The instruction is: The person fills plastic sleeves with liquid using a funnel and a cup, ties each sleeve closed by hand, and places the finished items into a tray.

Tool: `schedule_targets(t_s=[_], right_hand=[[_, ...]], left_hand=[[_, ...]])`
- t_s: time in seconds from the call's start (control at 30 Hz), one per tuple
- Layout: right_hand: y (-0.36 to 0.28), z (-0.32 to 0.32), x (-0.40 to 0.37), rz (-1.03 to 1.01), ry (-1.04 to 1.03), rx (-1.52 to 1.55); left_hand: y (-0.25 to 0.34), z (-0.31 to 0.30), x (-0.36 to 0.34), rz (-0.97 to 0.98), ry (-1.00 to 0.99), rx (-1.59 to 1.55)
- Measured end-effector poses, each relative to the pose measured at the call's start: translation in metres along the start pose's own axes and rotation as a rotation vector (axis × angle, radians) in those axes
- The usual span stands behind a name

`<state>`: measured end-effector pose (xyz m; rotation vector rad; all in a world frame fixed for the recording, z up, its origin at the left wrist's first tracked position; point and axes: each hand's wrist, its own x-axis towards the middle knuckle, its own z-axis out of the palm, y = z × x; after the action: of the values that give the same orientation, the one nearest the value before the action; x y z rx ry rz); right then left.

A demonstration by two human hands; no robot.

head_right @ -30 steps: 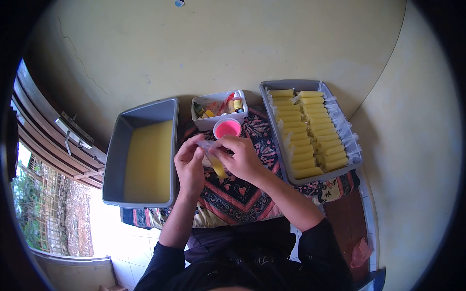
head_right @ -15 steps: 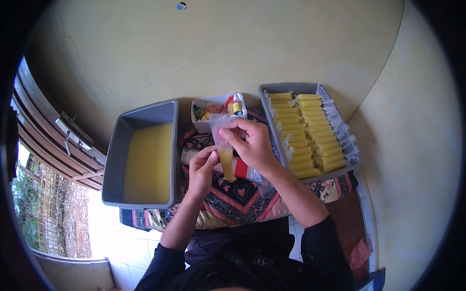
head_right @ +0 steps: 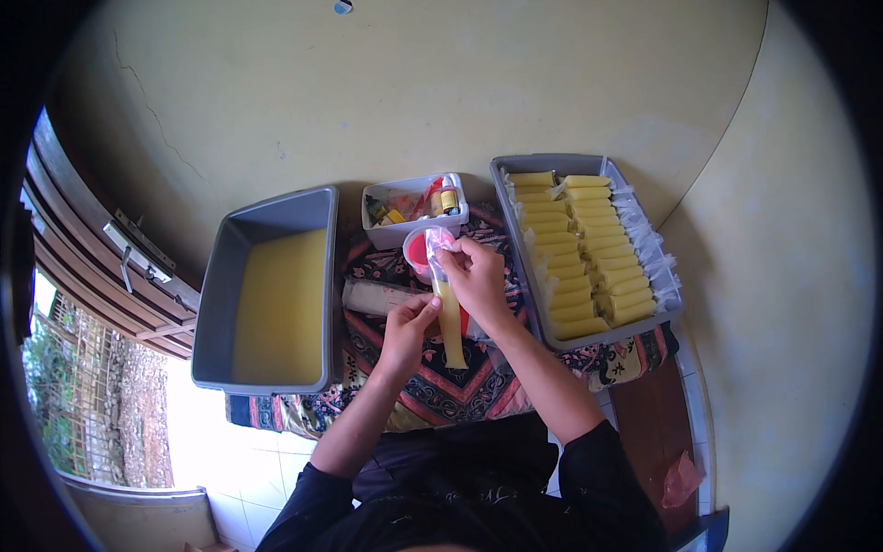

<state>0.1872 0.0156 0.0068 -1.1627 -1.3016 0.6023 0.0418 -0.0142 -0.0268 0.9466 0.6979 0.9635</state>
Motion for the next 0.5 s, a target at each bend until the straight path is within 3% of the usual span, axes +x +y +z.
schedule_targets(t_s=[0.5], right_hand=[[0.027,0.004,-0.003,0.013,-0.018,-0.185]], left_hand=[[-0.027,-0.006,0.006,-0.068,0.031,-0.034]])
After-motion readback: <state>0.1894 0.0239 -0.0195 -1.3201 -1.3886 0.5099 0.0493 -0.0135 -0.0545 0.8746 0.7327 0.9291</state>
